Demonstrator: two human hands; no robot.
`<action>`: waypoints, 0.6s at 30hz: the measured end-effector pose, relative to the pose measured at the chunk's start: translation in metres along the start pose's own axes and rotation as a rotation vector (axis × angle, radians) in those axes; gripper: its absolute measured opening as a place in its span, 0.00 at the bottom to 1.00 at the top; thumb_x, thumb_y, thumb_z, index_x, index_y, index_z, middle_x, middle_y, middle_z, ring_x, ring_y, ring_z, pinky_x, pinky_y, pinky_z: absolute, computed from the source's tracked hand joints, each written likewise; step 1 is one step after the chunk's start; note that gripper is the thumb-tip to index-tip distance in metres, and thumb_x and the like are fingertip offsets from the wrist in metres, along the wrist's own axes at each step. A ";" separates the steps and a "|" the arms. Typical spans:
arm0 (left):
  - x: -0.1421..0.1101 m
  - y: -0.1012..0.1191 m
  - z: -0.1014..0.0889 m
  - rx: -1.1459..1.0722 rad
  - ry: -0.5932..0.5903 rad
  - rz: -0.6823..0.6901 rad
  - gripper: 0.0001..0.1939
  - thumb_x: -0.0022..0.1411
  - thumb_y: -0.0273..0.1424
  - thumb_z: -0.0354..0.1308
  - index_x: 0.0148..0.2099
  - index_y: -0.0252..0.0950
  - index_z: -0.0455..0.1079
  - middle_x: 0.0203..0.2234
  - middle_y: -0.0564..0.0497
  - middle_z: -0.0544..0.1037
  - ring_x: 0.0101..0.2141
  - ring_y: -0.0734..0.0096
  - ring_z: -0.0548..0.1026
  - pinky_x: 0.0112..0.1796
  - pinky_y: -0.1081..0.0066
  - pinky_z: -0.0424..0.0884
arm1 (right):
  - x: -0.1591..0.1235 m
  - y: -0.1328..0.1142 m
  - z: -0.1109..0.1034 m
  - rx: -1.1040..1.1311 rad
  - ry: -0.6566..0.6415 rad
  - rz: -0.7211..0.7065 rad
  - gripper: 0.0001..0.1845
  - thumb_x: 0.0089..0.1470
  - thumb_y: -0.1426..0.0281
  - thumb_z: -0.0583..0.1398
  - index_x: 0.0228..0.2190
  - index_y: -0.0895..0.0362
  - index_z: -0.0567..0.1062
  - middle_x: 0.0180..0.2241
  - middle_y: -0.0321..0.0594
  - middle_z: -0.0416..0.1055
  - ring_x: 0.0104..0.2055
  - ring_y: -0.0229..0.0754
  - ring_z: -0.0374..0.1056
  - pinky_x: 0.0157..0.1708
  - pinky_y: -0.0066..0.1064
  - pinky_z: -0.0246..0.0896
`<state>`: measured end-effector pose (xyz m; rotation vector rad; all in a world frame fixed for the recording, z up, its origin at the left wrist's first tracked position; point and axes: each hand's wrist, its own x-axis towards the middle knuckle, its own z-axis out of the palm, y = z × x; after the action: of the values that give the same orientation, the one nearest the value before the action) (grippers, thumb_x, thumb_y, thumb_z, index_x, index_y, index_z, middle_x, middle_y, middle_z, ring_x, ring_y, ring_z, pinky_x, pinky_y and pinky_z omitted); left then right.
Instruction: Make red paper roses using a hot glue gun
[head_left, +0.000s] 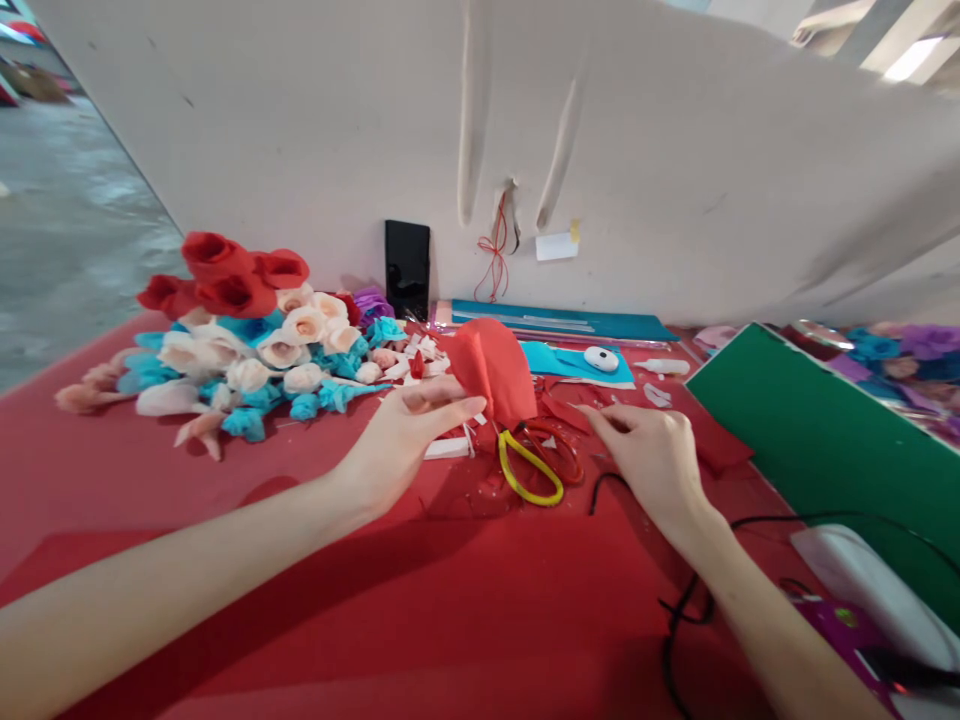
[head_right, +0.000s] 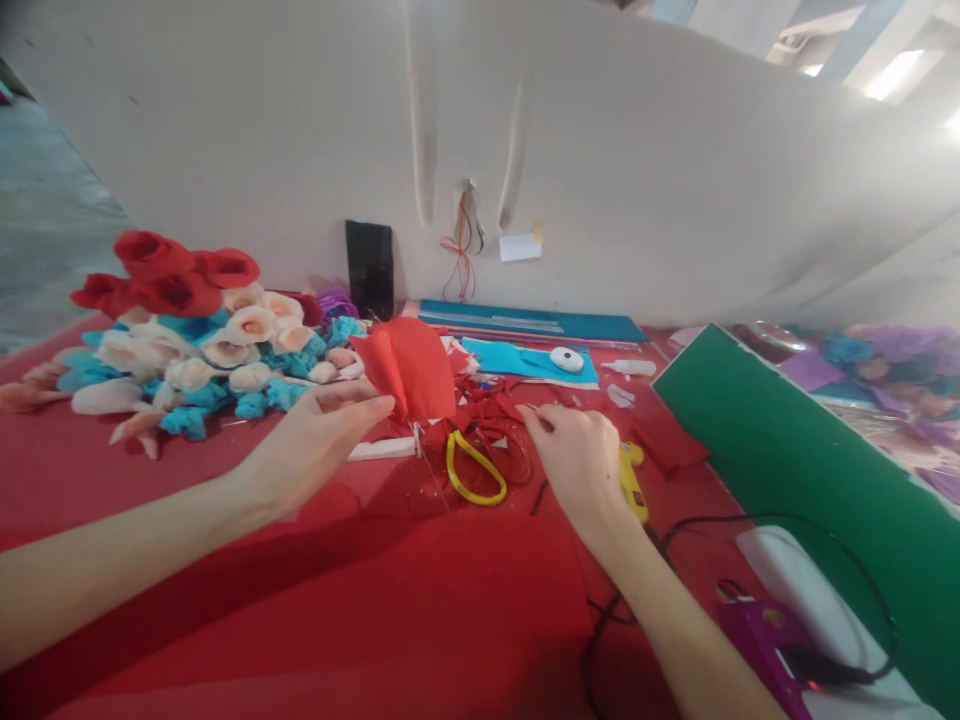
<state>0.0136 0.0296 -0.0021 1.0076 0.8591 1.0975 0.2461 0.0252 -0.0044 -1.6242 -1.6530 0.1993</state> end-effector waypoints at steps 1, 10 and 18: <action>-0.001 0.000 0.001 0.002 -0.005 0.014 0.07 0.49 0.32 0.63 0.26 0.34 0.70 0.25 0.55 0.71 0.34 0.74 0.71 0.38 0.73 0.70 | 0.001 0.001 0.001 -0.017 0.002 -0.013 0.06 0.44 0.69 0.60 0.25 0.58 0.76 0.21 0.39 0.71 0.23 0.40 0.63 0.28 0.32 0.57; -0.017 0.000 0.010 -0.051 -0.159 0.098 0.05 0.51 0.28 0.62 0.34 0.40 0.75 0.30 0.56 0.78 0.36 0.74 0.74 0.39 0.78 0.69 | -0.026 -0.050 -0.010 0.362 -0.395 -0.067 0.10 0.52 0.66 0.57 0.38 0.53 0.72 0.35 0.33 0.74 0.36 0.35 0.70 0.35 0.23 0.65; -0.028 -0.001 0.015 -0.035 -0.204 0.073 0.03 0.49 0.27 0.64 0.29 0.39 0.73 0.26 0.59 0.76 0.30 0.80 0.73 0.32 0.83 0.70 | -0.049 -0.069 -0.005 0.549 -0.333 -0.082 0.07 0.48 0.77 0.59 0.31 0.54 0.73 0.28 0.29 0.73 0.31 0.31 0.69 0.33 0.17 0.63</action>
<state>0.0213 -0.0004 0.0040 1.1083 0.6407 1.0471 0.1890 -0.0323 0.0203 -1.1432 -1.7045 0.8407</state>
